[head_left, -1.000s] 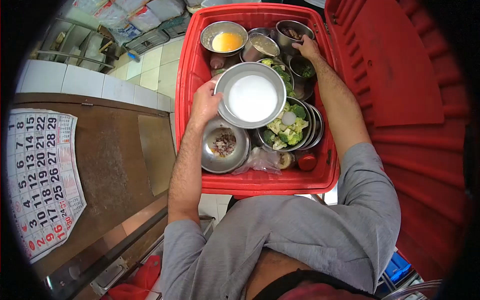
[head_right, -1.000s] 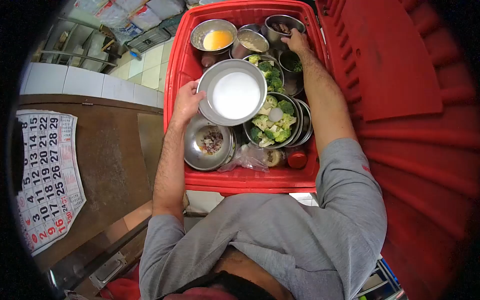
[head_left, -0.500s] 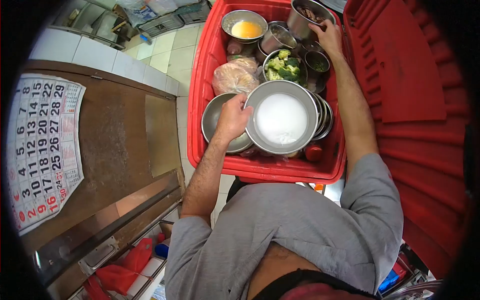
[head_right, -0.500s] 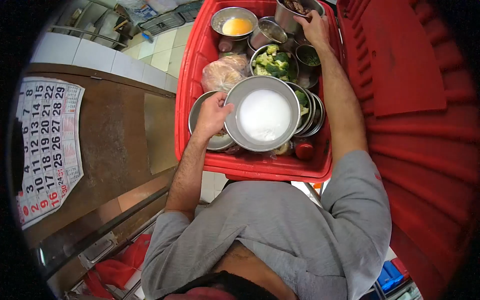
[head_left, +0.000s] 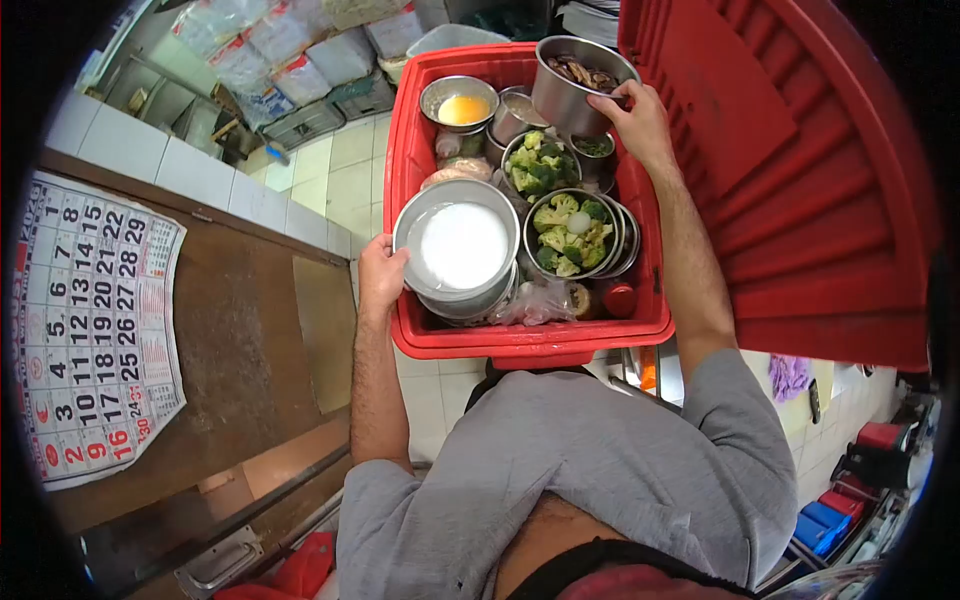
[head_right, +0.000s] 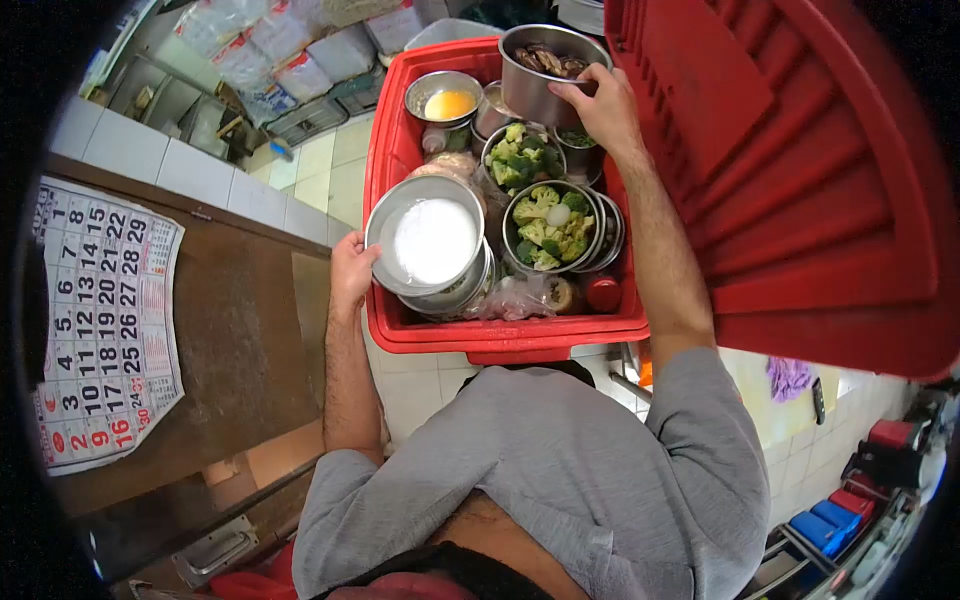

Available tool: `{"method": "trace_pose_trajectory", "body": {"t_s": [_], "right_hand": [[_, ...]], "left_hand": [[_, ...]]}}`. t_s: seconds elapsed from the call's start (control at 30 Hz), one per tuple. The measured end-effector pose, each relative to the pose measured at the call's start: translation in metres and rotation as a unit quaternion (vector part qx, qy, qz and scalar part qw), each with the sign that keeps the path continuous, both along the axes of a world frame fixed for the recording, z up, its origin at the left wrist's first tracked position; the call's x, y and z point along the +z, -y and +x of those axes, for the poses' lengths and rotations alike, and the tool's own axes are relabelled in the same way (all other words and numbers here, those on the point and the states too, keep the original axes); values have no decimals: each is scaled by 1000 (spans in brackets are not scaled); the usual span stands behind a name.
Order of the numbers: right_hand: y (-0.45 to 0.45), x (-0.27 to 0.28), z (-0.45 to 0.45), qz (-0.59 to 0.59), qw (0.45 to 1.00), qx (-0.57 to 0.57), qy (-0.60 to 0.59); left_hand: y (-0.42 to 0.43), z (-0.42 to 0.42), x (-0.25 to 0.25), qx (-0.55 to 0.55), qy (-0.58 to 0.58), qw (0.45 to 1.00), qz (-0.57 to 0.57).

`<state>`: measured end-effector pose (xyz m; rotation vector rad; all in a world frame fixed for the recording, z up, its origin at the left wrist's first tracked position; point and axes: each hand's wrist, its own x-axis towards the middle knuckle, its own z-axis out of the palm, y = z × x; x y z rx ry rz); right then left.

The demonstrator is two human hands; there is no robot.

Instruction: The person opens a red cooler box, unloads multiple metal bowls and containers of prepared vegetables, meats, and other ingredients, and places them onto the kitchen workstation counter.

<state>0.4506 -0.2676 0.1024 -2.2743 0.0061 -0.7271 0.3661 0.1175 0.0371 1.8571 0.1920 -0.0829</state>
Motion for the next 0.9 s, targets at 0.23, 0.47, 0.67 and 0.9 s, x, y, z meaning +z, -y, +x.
{"method": "trace_pose_trajectory", "body": {"t_s": [0.23,0.47,0.67,0.9], "right_hand": [[9,48,-79,-6,999,-37,32],[10,68,-133,0,999,-33,35],[13,63,-170,22,999,23,-2],[19,53,-205,113,989,58,-76]], "left_hand": [[42,50,3,-60,-4,996,61],[146,104,-17,-102,44,988,111],[225,153,-50,-76,24,992,100],[241,219,-115,-104,180,920,333]]}}
